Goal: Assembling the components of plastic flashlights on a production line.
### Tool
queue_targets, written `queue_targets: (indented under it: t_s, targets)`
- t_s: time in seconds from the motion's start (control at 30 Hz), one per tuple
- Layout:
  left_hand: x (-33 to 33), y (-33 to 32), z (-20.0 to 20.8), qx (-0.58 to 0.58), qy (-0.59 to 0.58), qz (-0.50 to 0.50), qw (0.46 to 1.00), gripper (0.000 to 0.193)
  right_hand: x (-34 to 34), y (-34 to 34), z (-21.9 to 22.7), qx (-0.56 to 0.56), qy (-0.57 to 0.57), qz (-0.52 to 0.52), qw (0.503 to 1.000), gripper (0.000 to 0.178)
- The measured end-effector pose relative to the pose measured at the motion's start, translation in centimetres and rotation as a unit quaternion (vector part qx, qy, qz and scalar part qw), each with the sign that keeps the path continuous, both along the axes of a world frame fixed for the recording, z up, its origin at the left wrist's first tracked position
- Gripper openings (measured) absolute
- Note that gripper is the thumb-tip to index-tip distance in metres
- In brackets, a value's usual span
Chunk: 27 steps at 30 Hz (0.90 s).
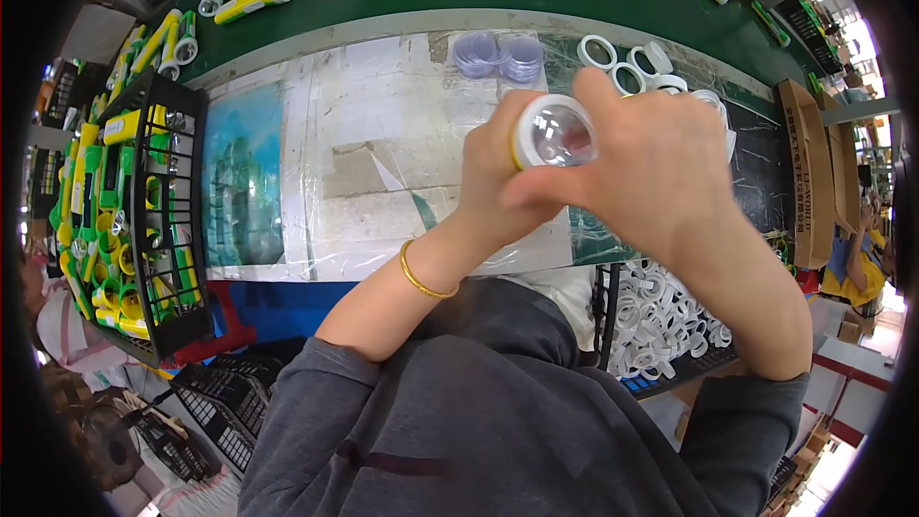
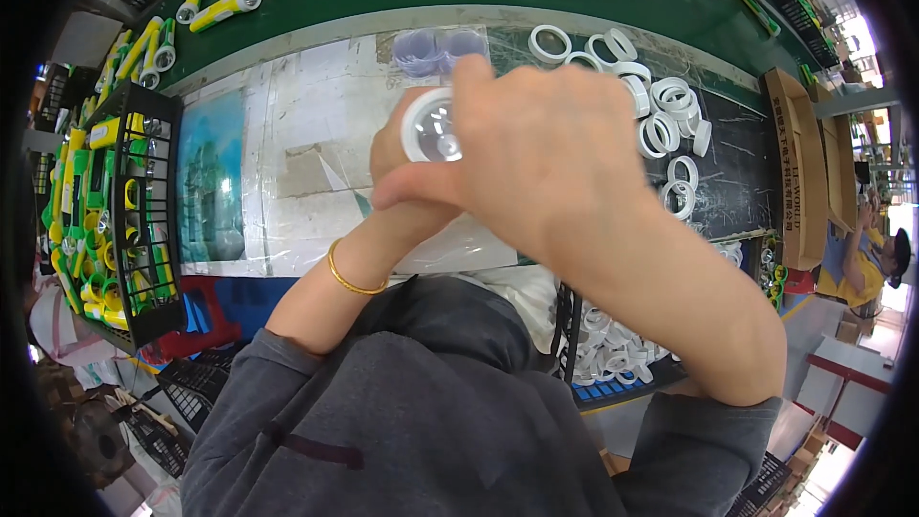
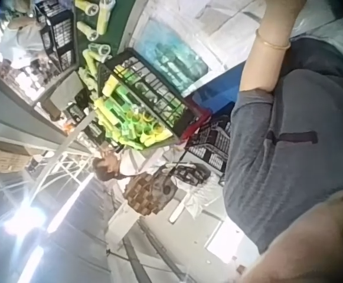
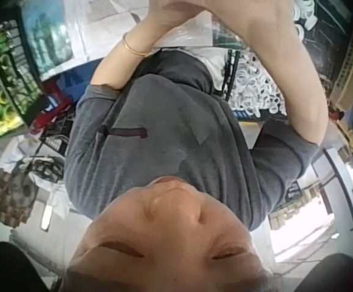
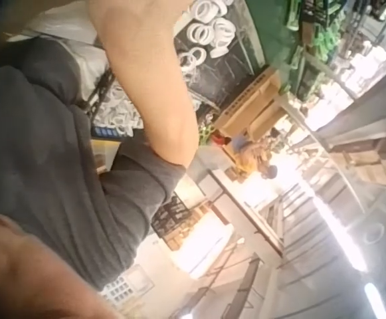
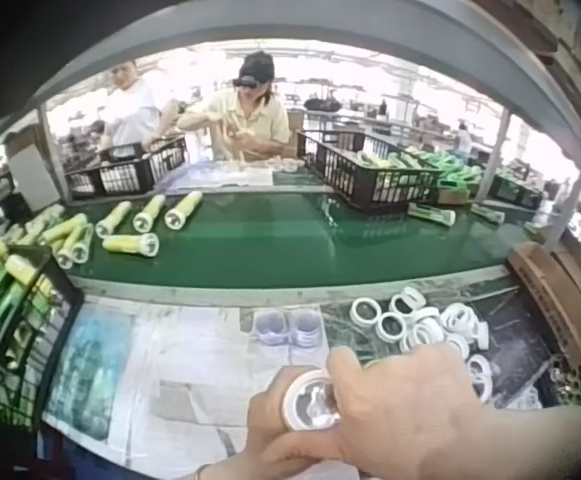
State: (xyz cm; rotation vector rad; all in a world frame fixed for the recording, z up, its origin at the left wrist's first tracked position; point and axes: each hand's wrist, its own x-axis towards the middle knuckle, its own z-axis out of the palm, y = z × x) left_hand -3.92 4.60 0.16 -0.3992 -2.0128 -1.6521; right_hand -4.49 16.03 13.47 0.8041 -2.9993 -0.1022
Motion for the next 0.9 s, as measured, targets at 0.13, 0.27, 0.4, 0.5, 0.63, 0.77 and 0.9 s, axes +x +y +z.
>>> queue_targets:
  t_s: [0.13, 0.27, 0.4, 0.5, 0.63, 0.77, 0.9]
  targets:
    - [-0.4, -1.0, 0.2, -0.007, -0.025, -0.045, 0.999, 0.051, -2.2, 2.5, 0.1, -0.211, 0.013, 0.205, 0.956, 0.072]
    - [-0.5, -0.6, 0.5, 0.047, -0.013, -0.092, 0.995, 0.049, -1.9, 1.7, -0.3, -0.185, -0.041, 0.176, 0.966, 0.063]
    - [-0.5, -0.5, 0.3, -0.005, 0.039, 0.026, 0.999, 0.048, -0.8, 0.7, -2.6, -0.214, 0.033, 0.090, 0.972, 0.051]
    - [-0.9, -1.8, 0.5, -0.005, -0.007, -0.035, 0.999, 0.044, -1.1, 0.7, -1.9, -0.207, -0.065, 0.025, 0.976, 0.044]
    - [-1.0, -3.1, 1.4, 0.148, -0.184, -0.245, 0.940, 0.031, -4.6, 3.3, -0.8, -0.344, -0.262, 0.032, 0.901, 0.045]
    - [-0.2, -3.2, 2.6, 0.326, -0.332, -0.405, 0.787, 0.026, -5.4, 3.2, -2.9, -0.375, -0.338, 0.094, 0.858, 0.049]
    - [0.4, -3.4, 3.5, 0.306, -0.406, -0.405, 0.760, 0.032, -4.9, 1.3, -3.5, -0.331, -0.302, 0.165, 0.879, 0.039]
